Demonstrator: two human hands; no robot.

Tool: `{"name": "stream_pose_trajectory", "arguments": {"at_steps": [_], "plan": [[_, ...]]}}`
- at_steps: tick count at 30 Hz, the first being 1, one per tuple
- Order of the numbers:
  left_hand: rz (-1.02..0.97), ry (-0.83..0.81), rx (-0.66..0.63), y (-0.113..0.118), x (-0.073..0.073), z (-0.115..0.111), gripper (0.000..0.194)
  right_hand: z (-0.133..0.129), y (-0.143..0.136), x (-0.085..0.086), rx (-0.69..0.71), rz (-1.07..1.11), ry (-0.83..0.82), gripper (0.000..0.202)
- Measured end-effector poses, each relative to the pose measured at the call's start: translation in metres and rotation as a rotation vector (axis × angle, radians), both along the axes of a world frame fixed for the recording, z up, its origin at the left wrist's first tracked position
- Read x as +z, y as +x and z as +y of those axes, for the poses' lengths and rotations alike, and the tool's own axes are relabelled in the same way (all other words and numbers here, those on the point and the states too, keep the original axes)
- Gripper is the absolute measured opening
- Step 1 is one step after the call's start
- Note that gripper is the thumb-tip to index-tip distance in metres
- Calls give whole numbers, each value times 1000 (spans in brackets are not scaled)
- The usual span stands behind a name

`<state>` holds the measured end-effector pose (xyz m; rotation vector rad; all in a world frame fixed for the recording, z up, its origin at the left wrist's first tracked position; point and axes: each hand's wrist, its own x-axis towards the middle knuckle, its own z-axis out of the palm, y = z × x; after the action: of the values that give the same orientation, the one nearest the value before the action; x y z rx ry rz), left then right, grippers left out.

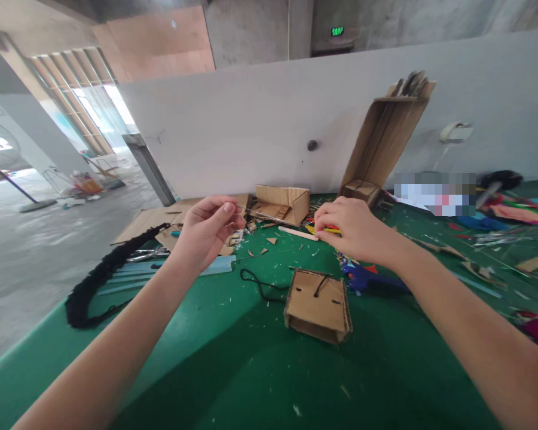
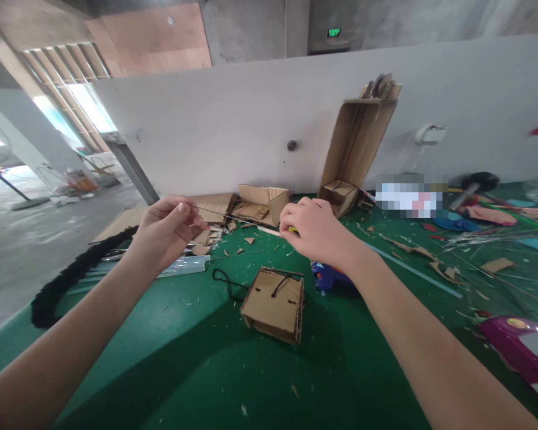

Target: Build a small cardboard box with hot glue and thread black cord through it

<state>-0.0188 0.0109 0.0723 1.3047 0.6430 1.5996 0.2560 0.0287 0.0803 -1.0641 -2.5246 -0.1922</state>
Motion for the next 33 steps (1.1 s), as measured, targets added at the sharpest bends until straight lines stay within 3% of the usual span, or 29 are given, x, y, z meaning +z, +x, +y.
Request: {"name": "stream_pose_trajectory", "arguments": {"at_steps": [14, 22, 33], "plan": [[38, -16, 146, 5, 1, -1, 10, -1, -4, -4, -1, -7, -32, 22], [87, -45, 120, 8, 0, -2, 10, 2, -4, -11, -25, -30, -62, 16], [118, -81, 186, 8, -1, -2, 10, -1, -4, -7, -59, -54, -24, 20]]}}
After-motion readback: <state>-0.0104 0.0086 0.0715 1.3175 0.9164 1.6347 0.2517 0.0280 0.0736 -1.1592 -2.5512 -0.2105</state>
